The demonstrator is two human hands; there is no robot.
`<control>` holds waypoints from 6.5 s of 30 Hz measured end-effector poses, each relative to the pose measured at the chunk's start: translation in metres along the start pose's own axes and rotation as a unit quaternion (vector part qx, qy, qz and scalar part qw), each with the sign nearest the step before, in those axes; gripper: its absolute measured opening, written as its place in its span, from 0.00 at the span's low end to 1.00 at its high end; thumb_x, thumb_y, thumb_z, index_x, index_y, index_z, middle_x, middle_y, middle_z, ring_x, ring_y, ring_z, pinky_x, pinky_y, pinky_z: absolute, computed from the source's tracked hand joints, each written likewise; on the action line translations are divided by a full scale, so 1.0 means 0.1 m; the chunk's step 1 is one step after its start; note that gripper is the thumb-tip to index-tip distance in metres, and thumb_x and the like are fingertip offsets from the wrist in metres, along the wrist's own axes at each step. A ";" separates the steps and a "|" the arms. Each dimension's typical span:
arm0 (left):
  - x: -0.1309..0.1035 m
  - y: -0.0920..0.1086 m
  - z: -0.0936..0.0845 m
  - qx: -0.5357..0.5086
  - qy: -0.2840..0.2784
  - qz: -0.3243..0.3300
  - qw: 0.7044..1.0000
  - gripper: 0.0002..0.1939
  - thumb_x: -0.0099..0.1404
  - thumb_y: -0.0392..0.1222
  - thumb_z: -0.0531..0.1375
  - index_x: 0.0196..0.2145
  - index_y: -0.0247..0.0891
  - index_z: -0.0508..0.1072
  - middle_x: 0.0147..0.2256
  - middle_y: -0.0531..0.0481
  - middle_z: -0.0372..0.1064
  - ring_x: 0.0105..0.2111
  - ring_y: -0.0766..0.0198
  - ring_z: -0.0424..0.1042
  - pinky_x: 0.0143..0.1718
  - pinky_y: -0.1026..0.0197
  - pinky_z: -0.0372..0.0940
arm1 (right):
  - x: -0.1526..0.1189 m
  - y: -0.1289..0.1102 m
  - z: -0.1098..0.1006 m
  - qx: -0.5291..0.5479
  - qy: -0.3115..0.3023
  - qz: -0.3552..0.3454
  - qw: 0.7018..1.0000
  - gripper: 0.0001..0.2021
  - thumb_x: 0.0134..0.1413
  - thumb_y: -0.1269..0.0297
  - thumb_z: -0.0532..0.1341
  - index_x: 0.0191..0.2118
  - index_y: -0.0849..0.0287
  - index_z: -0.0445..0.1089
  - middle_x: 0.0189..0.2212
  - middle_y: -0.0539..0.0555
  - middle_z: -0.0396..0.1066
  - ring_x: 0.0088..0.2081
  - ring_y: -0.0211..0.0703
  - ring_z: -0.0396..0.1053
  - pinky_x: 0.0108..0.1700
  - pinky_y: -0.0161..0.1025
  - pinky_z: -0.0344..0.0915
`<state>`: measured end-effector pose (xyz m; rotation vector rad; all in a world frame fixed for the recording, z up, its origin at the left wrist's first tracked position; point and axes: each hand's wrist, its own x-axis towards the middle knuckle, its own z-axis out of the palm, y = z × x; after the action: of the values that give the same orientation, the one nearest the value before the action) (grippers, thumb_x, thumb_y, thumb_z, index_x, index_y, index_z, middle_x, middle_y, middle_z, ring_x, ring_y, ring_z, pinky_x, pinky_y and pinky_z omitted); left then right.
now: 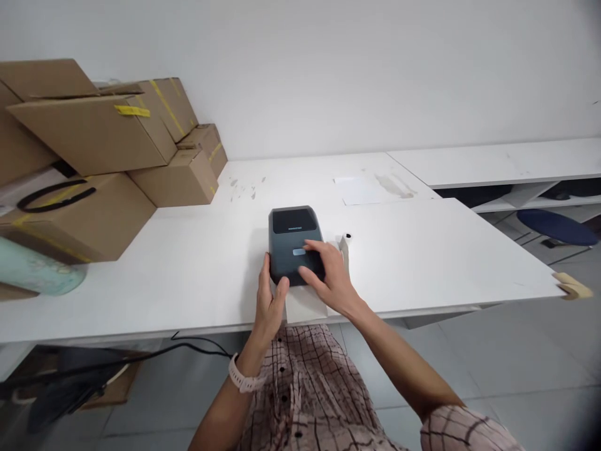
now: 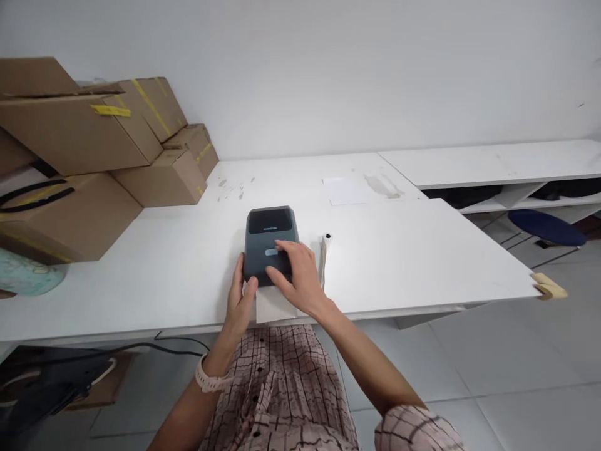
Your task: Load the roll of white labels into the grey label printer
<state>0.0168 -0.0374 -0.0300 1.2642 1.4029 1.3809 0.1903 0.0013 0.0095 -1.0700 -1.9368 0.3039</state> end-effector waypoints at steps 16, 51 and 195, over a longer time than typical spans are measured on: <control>0.17 0.02 -0.04 -0.029 0.044 0.071 0.996 0.38 0.71 0.69 0.49 0.71 0.47 0.62 0.76 0.50 0.41 0.75 0.48 0.43 0.73 0.50 0.51 | -0.21 -0.04 -0.11 0.177 0.015 0.142 0.974 0.32 0.69 0.40 0.52 0.73 0.40 0.48 0.74 0.53 0.51 0.74 0.58 0.51 0.70 0.65 0.57; 1.28 -0.13 -0.08 0.017 0.009 -0.054 0.998 0.36 0.50 0.33 0.61 0.59 0.28 0.73 0.23 0.59 0.57 0.24 0.67 0.59 0.28 0.63 0.56 | 1.44 0.62 0.43 -0.125 -0.411 -0.081 0.899 0.52 0.47 0.64 0.70 0.76 0.55 0.46 0.53 0.65 0.76 0.50 0.62 0.76 0.49 0.53 0.71; -0.53 0.14 -0.12 0.256 -0.224 0.197 0.919 0.21 0.72 0.47 0.60 0.61 0.50 0.72 0.65 0.45 0.68 0.70 0.43 0.58 0.73 0.27 0.39 | 1.86 0.35 -0.43 0.296 -0.008 0.098 0.950 0.31 0.73 0.39 0.45 0.60 0.55 0.71 0.57 0.51 0.74 0.63 0.48 0.68 0.70 0.55 0.58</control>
<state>0.0172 -0.0923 -0.0202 2.1475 1.2570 0.8810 0.1983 0.1592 0.1227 -0.8475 -1.5908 0.9404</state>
